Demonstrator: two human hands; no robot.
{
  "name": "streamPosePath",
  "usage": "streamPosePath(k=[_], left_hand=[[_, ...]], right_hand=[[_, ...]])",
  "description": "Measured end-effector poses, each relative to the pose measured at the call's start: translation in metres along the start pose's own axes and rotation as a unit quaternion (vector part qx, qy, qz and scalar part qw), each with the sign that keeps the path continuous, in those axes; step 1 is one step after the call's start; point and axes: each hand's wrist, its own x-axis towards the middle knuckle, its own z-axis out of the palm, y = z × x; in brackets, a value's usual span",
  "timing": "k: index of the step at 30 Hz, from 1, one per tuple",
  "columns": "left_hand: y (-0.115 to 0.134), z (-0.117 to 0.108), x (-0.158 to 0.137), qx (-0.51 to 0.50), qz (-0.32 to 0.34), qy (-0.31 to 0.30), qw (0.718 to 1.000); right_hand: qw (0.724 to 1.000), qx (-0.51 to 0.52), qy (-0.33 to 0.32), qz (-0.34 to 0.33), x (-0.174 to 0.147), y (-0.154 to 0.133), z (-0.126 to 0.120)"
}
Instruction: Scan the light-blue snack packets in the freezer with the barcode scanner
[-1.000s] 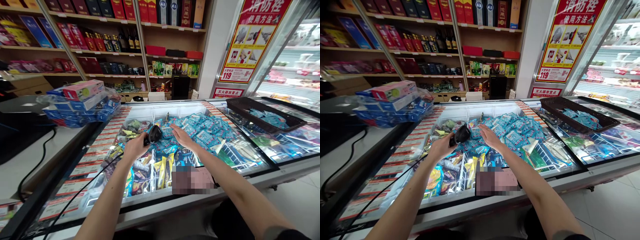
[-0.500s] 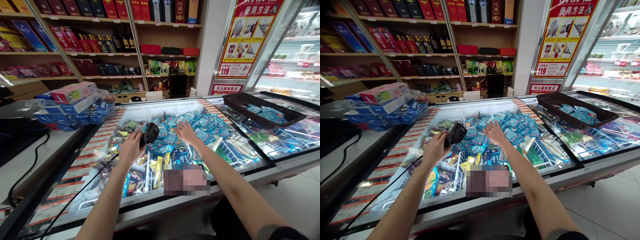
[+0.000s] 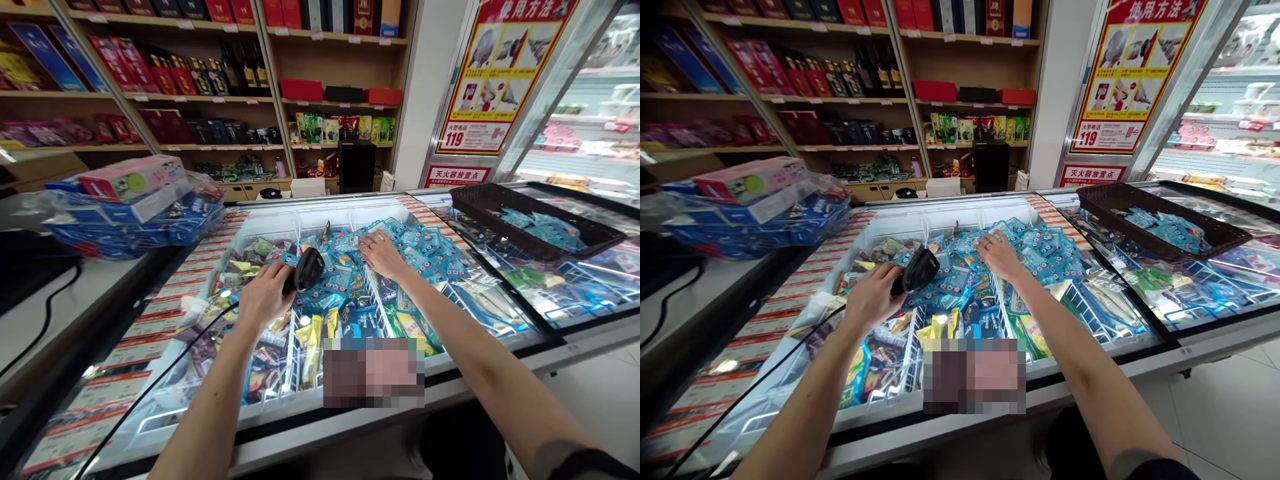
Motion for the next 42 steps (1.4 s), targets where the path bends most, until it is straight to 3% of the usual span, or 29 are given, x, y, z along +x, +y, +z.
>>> streamPosePath(k=[4, 8, 15, 21, 23, 27, 30, 33, 42], left_hand=[[0.003, 0.005, 0.0, -0.002, 0.01, -0.009, 1.0], [0.003, 0.006, -0.001, -0.007, 0.006, -0.015, 1.0], [0.001, 0.006, -0.004, -0.001, 0.021, -0.009, 1.0], [-0.002, 0.006, -0.006, -0.005, 0.016, -0.006, 1.0], [-0.004, 0.006, -0.006, -0.008, 0.015, -0.005, 1.0], [-0.006, 0.007, -0.007, -0.011, 0.017, 0.001, 1.0], [-0.008, 0.008, -0.008, -0.015, 0.017, 0.002, 1.0], [-0.009, 0.008, -0.009, -0.021, 0.014, -0.001, 1.0], [-0.01, 0.01, -0.011, -0.025, 0.017, 0.006, 1.0]], right_hand=[[0.997, 0.045, -0.042, -0.045, 0.024, -0.008, 0.013], [0.997, 0.041, -0.061, -0.012, 0.03, -0.007, 0.024], [0.999, -0.019, -0.032, 0.013, 0.005, 0.011, 0.019], [0.999, 0.021, -0.037, 0.024, -0.004, 0.011, -0.003], [0.996, 0.068, -0.052, 0.004, -0.009, 0.009, -0.016], [0.98, 0.116, -0.132, -0.097, -0.028, 0.003, -0.034], [0.974, 0.103, -0.147, -0.134, -0.044, -0.002, -0.033], [0.977, 0.071, -0.15, -0.13, -0.055, -0.001, -0.029], [0.987, -0.006, -0.121, -0.109, -0.055, 0.033, -0.024]])
